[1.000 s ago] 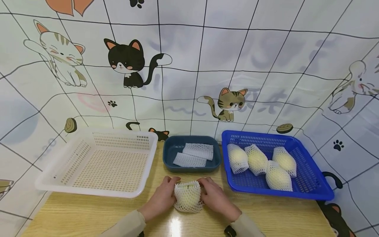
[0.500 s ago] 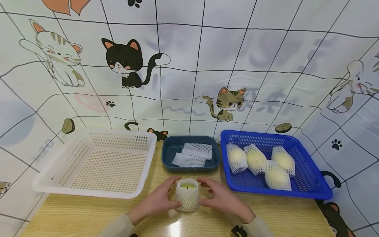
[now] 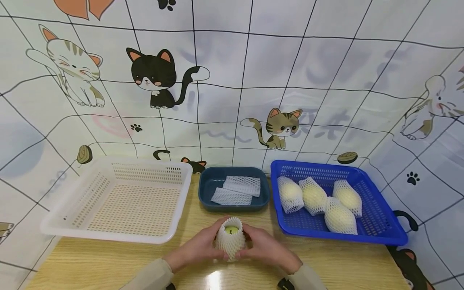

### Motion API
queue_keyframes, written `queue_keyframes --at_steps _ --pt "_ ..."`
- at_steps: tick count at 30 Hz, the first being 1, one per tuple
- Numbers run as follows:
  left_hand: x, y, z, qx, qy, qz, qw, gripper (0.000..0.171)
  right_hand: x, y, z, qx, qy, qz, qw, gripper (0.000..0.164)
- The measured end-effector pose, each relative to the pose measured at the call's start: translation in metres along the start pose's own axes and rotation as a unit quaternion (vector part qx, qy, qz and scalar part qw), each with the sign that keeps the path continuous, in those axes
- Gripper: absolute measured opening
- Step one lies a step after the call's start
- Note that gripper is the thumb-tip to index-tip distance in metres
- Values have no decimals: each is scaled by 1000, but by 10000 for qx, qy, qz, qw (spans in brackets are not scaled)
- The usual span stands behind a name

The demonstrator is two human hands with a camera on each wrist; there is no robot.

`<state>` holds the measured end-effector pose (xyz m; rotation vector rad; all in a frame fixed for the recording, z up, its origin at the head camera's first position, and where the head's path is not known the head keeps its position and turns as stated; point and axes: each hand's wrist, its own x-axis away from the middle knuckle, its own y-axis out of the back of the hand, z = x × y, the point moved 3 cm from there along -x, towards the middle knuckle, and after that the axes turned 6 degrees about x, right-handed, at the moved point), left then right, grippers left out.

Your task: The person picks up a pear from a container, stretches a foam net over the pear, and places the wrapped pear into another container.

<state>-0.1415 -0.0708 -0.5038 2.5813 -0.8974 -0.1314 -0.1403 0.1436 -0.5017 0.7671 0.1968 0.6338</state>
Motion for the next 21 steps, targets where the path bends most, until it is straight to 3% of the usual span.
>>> queue_keyframes --at_steps 9,13,18,21 --pt "0 -10 6 -733 -453 -111 9962 101 -1 -6 -1 404 51 166 9990 78" --pt "1 -12 7 -942 -482 -286 9940 101 -1 -7 -1 481 94 103 9987 79" --pt "2 -7 5 -670 -193 -648 9955 98 0 -2 1 325 185 -271 9989 82" --pt "3 -3 4 10 58 -724 9974 99 2 3 0 -222 -19 -348 9991 82"
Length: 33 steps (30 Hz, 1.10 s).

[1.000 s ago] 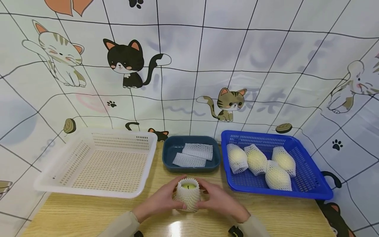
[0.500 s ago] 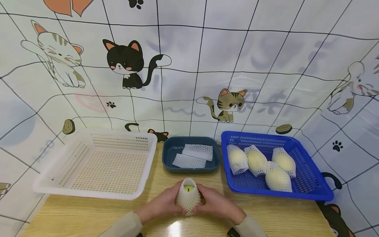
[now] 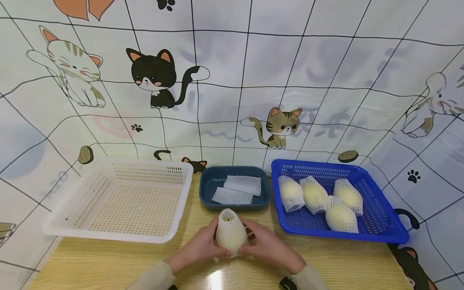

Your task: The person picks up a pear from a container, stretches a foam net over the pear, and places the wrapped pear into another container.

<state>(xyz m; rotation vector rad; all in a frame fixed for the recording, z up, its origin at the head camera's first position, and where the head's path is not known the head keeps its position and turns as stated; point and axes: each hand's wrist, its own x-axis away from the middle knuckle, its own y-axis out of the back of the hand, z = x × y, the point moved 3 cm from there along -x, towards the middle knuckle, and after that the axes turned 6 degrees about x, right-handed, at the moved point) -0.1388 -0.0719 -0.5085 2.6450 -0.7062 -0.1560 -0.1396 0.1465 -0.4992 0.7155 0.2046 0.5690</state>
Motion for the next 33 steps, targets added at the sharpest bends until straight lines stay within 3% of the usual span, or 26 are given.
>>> queue_keyframes --at_steps 2,3,6,8,14,17,19,23,30,33 --pt "-1 2 -1 848 222 41 9961 99 2 4 -1 -423 -174 -67 9989 80" --pt "-1 3 -1 1327 349 54 9905 100 3 5 0 -602 -231 -123 9978 79" --pt "-1 3 -4 2661 682 11 9615 98 5 9 3 -885 -296 -348 9950 73" --pt "-1 1 -7 3110 791 -96 9471 96 5 11 8 -827 -277 -515 9949 70" --pt "3 -4 -15 3665 817 -347 9262 81 10 15 20 -742 120 -999 9922 65" --pt "3 -7 -15 4107 930 -348 9063 78 15 17 22 -111 654 -1334 9888 70" --pt "2 -8 -16 4301 991 -367 8966 77 18 17 22 562 1094 -1627 9790 73" --pt "1 -10 -17 4566 1011 -374 8831 74 22 17 24 1588 1826 -2185 9453 70" --pt "0 -11 -21 4717 951 -374 8758 74 21 16 29 1855 2466 -2682 9126 34" --pt "0 -12 -21 4896 1012 -422 8650 74 20 16 33 1979 2669 -2892 8978 24"
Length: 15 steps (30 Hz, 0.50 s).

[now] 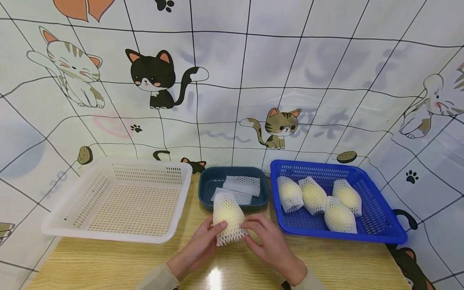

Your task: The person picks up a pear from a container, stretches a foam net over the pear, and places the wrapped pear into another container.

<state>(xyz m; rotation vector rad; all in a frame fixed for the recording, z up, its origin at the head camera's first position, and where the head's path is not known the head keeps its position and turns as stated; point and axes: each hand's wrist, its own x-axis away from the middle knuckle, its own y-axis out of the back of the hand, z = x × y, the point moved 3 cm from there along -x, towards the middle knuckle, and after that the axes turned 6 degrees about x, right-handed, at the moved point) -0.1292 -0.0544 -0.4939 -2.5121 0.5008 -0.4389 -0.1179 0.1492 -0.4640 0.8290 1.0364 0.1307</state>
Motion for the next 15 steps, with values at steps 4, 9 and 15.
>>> queue_keyframes --at_steps 4,9,15 --pt "-2 -1 2 369 7 -49 9993 72 -1 -1 5 62 220 -158 9996 22" --pt "-2 -1 1 393 -164 -168 9990 71 1 -1 11 -51 318 96 9994 19" --pt "-3 -3 -1 -126 -277 -170 9994 76 4 1 5 -948 -590 127 9937 24"
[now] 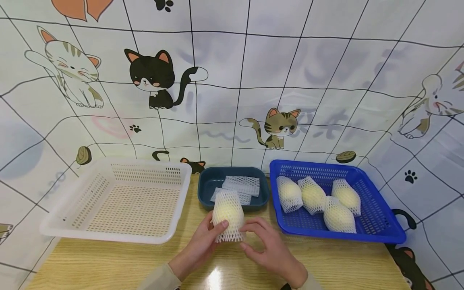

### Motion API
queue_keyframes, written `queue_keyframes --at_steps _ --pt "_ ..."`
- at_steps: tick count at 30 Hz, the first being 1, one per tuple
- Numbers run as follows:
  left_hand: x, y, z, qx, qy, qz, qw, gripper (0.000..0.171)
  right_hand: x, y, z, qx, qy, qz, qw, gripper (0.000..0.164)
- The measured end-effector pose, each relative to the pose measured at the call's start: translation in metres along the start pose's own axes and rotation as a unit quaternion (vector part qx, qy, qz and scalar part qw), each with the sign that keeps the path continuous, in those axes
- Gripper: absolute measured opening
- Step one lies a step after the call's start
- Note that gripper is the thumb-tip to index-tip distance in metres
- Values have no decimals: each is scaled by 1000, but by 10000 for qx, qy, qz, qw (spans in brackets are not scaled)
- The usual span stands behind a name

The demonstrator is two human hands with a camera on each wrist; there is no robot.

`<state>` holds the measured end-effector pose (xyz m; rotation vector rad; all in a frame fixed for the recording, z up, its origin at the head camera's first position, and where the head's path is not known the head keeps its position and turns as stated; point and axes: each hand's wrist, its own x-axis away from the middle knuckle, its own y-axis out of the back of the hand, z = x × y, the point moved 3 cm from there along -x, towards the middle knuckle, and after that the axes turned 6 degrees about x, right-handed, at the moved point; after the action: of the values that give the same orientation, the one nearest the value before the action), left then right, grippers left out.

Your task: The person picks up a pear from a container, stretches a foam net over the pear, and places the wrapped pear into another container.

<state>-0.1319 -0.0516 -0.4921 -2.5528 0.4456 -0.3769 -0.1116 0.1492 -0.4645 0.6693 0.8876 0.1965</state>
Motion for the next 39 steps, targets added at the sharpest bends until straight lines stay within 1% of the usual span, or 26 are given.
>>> queue_keyframes --at_steps 1,2,3,4,5,6,7,9,10,11,12,13,14,17,21,23,24,25,28,30,32,33,34,36,39 --pt "0 0 -1 -120 -37 17 9999 76 0 1 -2 -292 -314 -49 9991 29" --pt "0 0 -1 -299 -103 0 9995 77 -1 1 -3 -622 -640 -105 9960 33" --pt "0 0 -2 -510 -176 -28 9985 78 -2 2 -5 -950 -1007 -141 9903 35" --pt "0 0 -3 -713 -250 -62 9971 79 -4 2 -6 -1321 -1369 -169 9816 37" --pt "0 -1 -4 -944 -326 -109 9949 80 -6 2 -6 -1694 -1772 -173 9693 38" --pt "0 -1 -4 -1163 -373 -162 9924 81 -8 1 -7 -2056 -2166 -140 9543 39" --pt "0 -1 -4 -1387 -405 -227 9892 81 -10 0 -7 -2392 -2543 -79 9371 41" --pt "-1 0 -4 -1752 -404 -359 9830 83 -14 -4 -7 -2827 -3211 98 9038 46" --pt "-2 0 -3 -1901 -401 -417 9800 85 -16 -6 -7 -2991 -3477 213 8883 51" --pt "-2 0 -3 -2055 -402 -474 9767 86 -17 -9 -7 -3108 -3689 335 8753 55" --pt "-2 0 -2 -2172 -395 -525 9739 87 -18 -11 -6 -3198 -3847 452 8647 58" --pt "-2 1 -1 -2282 -406 -572 9711 87 -18 -14 -6 -3270 -3953 556 8566 61" --pt "-2 1 -1 -2405 -439 -624 9676 87 -18 -16 -6 -3322 -4018 634 8510 62" --pt "-2 4 -2 -2998 -655 -832 9481 86 -17 -22 -6 -3508 -4083 695 8399 64" --pt "-1 5 -4 -3761 -1100 -1083 9136 81 -14 -27 -6 -3750 -4117 616 8283 66" --pt "0 5 -5 -3918 -1339 -1117 9034 78 -13 -29 -6 -3851 -4145 588 8224 66" --pt "0 4 -5 -3935 -1456 -1096 9011 76 -13 -30 -6 -3862 -4155 578 8215 67" --pt "1 4 -5 -3929 -1550 -1052 9003 76 -14 -31 -7 -3875 -4170 552 8203 67" --pt "4 0 -5 -3780 -1720 -850 9057 77 -15 -34 -8 -3849 -4226 470 8192 70" --pt "7 -3 -6 -3609 -1745 -697 9135 76 -16 -34 -8 -3786 -4281 391 8196 72" --pt "9 -5 -7 -3429 -1809 -583 9199 68 -18 -33 -9 -3720 -4323 283 8209 75" --pt "11 -6 -8 -3380 -1868 -551 9208 63 -18 -33 -9 -3691 -4349 214 8211 76" --pt "11 -7 -9 -3342 -1953 -536 9205 56 -19 -32 -9 -3608 -4353 148 8247 78" --pt "13 -7 -11 -3192 -2118 -477 9225 46 -20 -30 -10 -3445 -4393 39 8297 82" --pt "14 -7 -12 -2963 -2274 -333 9270 40 -21 -26 -10 -3139 -4402 -33 8412 84"
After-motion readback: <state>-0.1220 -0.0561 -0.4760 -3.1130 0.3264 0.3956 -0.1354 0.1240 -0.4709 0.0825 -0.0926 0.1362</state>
